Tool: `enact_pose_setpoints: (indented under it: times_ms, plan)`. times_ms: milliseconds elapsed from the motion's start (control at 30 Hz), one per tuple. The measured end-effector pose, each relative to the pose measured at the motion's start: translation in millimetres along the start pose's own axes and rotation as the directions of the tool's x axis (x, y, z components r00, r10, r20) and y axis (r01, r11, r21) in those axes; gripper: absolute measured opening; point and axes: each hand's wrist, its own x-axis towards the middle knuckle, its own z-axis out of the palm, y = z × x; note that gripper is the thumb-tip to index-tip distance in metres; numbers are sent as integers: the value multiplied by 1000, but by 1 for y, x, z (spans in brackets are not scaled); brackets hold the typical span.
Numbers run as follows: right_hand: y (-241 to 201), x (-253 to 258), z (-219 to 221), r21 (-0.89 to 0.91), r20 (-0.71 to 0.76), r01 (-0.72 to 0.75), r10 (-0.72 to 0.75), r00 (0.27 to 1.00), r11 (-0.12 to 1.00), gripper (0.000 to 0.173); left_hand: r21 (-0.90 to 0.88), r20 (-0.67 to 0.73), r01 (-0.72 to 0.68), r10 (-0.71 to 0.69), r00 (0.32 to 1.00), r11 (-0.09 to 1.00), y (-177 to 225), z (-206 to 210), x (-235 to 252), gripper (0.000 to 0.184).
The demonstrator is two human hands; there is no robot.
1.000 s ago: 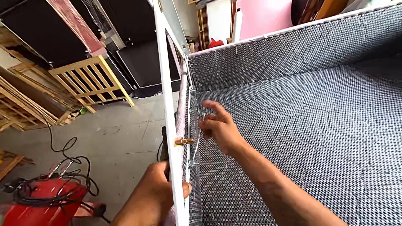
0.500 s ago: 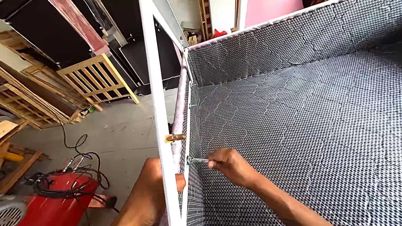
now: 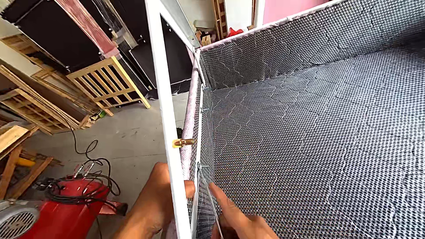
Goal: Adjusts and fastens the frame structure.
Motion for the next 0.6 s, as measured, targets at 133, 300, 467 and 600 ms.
enact_pose_setpoints:
  times_ms: [133,300,467,600]
  plan:
    - [-18,41,-30,194,-108,222,-204,973,955,23,-39,-19,-38,38,999,998,5,5,-4,13]
    - [9,133,-76,26,-287,176,-161,944,984,26,-45,-12,36,-37,999,998,6,2,-2,18]
    - [107,160,-60,672,-64,-294,449,891,680,16,-35,-12,48,-48,999,998,6,2,-1,18]
    - [138,89,-16,711,49,-397,523,851,580,32,20,-27,52,-51,998,998,5,1,1,18]
